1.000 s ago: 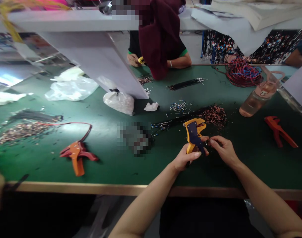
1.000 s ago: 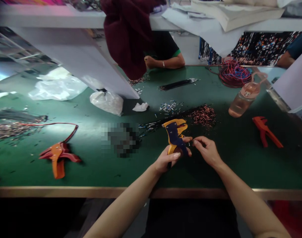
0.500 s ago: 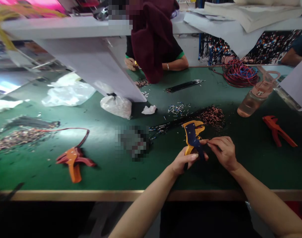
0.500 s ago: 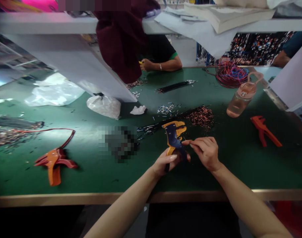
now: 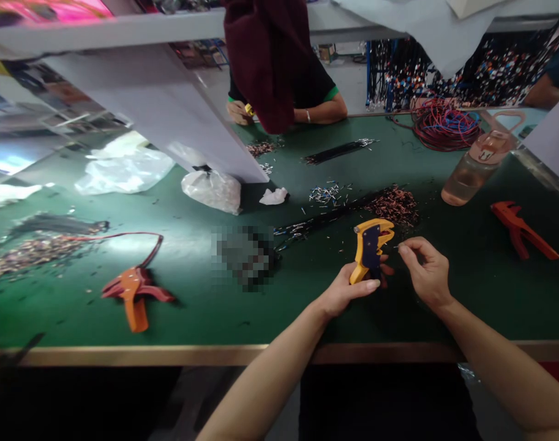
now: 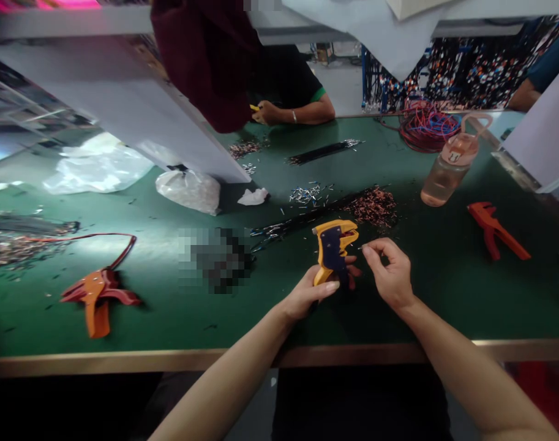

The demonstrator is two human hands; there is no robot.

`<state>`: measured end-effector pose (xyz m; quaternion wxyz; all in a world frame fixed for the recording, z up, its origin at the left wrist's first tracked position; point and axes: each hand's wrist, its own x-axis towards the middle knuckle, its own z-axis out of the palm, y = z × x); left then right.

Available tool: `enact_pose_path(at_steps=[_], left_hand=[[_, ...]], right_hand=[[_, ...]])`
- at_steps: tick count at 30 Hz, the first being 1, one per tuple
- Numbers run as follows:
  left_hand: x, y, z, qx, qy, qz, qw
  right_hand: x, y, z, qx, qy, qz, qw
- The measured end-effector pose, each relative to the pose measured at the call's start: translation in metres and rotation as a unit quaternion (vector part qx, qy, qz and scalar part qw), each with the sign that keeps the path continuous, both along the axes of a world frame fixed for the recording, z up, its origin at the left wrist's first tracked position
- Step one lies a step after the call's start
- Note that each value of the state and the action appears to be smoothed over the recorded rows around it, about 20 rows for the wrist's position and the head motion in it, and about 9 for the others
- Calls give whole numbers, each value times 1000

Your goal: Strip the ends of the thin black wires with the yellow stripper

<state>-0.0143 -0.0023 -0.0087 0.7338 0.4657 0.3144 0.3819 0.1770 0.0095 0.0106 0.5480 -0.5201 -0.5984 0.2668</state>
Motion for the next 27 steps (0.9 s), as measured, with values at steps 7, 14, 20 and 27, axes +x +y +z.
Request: enact_pose_path(at_steps=[7,14,20,27], left_hand=[[0,-2,8,48,31,-24,998],[0,-1,6,40,16,-11,999],[2,-2,9,26,20,8,999],[3,-3,12,18,34,28,999]], right_hand=[[-7,-8,3,8,-1,23,1000],[-9,-11,4,23,2,56,998],[-11,-11,7,24,1,62,998],[-12,-11,8,24,0,63,998]])
